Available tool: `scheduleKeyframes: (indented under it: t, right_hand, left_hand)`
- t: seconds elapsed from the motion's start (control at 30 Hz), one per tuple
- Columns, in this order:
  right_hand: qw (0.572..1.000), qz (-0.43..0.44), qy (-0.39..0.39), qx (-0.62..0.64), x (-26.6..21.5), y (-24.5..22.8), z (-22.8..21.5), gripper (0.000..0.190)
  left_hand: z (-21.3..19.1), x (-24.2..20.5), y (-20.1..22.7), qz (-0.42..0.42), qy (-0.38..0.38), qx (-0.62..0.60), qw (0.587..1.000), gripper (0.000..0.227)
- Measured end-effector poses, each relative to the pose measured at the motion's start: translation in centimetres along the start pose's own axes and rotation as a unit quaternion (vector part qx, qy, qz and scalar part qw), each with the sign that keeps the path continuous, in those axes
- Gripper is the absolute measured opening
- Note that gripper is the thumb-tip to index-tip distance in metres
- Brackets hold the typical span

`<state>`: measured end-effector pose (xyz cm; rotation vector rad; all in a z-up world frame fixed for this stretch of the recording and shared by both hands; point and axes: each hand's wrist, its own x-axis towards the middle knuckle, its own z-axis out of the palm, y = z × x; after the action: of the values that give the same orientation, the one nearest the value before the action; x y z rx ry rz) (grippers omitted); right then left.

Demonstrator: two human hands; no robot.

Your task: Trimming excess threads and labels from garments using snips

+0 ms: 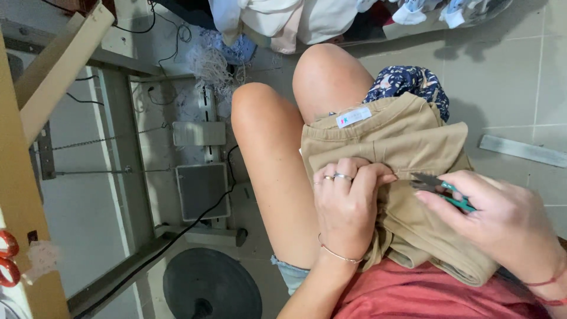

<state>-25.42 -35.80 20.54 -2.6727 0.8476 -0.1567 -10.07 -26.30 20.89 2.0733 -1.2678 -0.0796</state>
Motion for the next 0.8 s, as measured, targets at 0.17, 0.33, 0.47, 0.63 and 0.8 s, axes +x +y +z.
scheduleKeyframes:
  t: [0.17, 0.33, 0.47, 0.63, 0.8]
  right_hand:
    - [0.998, -0.042, 0.033, -0.032, 0.8, -1.4, -0.3, 0.021]
    - [0.996, -0.051, 0.043, -0.053, 1.1, -1.8, -0.4, 0.02]
    - [0.995, -0.068, 0.041, -0.063, 1.2, -2.1, -0.5, 0.018]
    - [0.995, -0.062, 0.058, -0.058, 1.1, -2.1, 0.0, 0.02]
    - [0.995, -0.073, 0.053, -0.045, 0.9, -1.8, 0.5, 0.018]
  left_hand:
    - [0.7, 0.0, -0.1, -0.026, 0.008, 0.025, 0.999, 0.024]
    - [0.5, -0.3, -0.1, -0.046, -0.011, -0.022, 0.999, 0.016]
    - [0.2, -0.3, 0.0, -0.044, -0.022, -0.04, 0.998, 0.01]
    - [0.3, -0.2, 0.4, -0.073, -0.031, -0.029, 0.996, 0.014]
    - [0.4, -0.1, 0.3, -0.067, -0.028, -0.029, 0.997, 0.016]
